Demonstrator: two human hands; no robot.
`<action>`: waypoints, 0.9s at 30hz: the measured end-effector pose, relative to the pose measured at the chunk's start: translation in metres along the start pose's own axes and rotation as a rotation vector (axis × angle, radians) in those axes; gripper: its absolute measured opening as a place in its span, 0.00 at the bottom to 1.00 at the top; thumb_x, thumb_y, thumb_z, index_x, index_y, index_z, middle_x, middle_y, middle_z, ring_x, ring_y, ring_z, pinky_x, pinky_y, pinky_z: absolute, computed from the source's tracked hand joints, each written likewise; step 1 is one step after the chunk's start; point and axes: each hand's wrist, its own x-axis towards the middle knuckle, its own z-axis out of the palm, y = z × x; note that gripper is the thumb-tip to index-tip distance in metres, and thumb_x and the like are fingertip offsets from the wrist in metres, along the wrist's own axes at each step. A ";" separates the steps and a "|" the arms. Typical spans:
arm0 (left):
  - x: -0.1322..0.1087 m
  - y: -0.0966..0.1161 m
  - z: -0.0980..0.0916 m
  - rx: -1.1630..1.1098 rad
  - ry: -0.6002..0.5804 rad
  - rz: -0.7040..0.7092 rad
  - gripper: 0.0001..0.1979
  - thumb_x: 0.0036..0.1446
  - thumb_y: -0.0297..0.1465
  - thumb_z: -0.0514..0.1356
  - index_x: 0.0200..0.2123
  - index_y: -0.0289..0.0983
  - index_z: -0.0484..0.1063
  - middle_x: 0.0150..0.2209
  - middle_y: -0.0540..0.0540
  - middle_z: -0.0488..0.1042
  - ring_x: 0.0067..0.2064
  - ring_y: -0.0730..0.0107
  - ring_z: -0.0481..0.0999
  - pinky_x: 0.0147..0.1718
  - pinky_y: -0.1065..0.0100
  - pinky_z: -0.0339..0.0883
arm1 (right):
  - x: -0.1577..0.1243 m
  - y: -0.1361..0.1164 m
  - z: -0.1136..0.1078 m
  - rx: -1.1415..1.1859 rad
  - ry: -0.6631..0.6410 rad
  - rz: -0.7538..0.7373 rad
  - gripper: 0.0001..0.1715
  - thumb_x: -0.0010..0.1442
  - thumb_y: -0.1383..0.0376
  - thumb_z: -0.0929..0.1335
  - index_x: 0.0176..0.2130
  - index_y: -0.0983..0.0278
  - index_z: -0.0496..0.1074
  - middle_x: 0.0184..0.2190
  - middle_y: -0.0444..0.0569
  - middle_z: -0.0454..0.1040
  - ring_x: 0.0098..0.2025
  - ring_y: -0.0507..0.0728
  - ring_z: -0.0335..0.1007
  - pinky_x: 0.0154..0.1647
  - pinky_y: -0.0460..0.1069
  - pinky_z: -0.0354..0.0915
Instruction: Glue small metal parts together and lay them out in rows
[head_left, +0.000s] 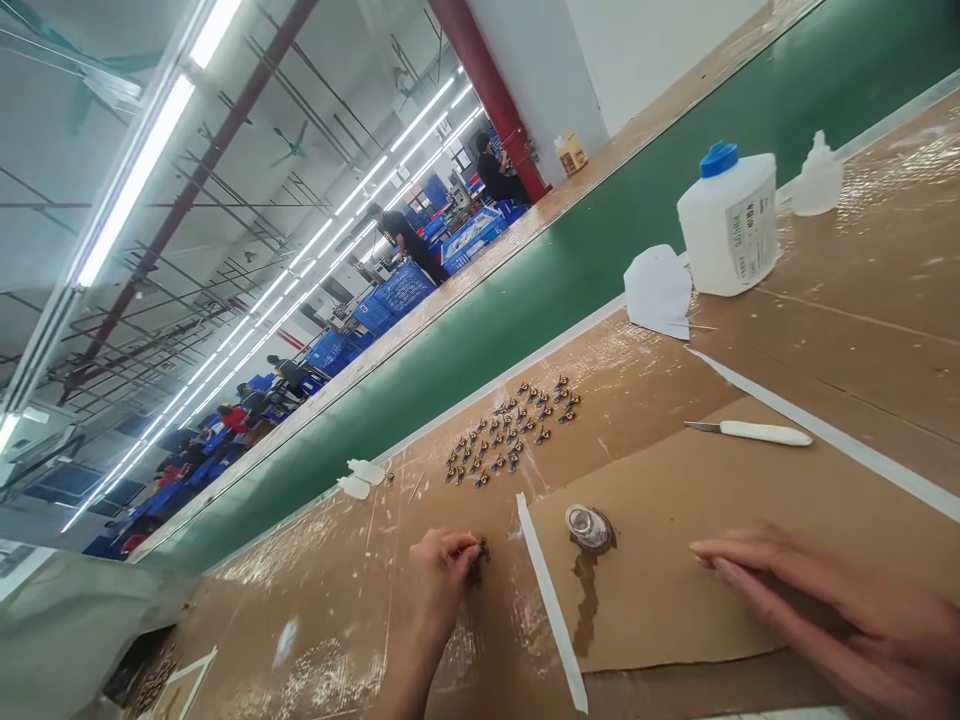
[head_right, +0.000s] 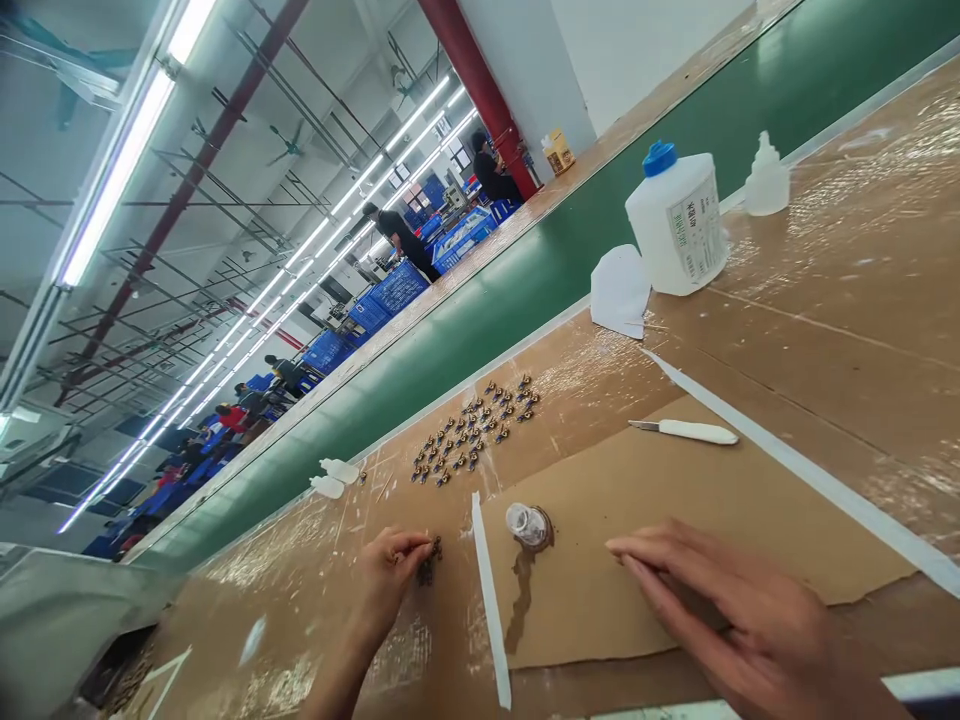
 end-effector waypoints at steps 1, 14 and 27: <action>-0.001 -0.003 0.001 0.021 0.004 0.012 0.08 0.50 0.34 0.60 0.26 0.42 0.80 0.27 0.47 0.77 0.32 0.65 0.73 0.34 0.66 0.62 | 0.002 -0.001 -0.002 -0.018 -0.038 -0.053 0.10 0.57 0.56 0.66 0.38 0.52 0.75 0.35 0.38 0.78 0.36 0.50 0.77 0.42 0.36 0.70; 0.004 0.013 -0.001 0.229 -0.066 0.105 0.09 0.55 0.31 0.58 0.28 0.41 0.78 0.29 0.48 0.77 0.36 0.64 0.72 0.38 0.64 0.59 | 0.011 -0.011 -0.010 -0.049 -0.087 -0.136 0.08 0.60 0.60 0.65 0.40 0.53 0.72 0.34 0.38 0.78 0.33 0.49 0.77 0.37 0.36 0.70; 0.007 0.033 0.004 0.389 -0.100 0.116 0.09 0.55 0.25 0.57 0.26 0.38 0.76 0.29 0.46 0.75 0.38 0.60 0.70 0.37 0.63 0.54 | 0.013 -0.014 -0.009 -0.008 -0.036 -0.119 0.07 0.60 0.61 0.65 0.39 0.53 0.72 0.33 0.36 0.78 0.34 0.49 0.77 0.36 0.36 0.70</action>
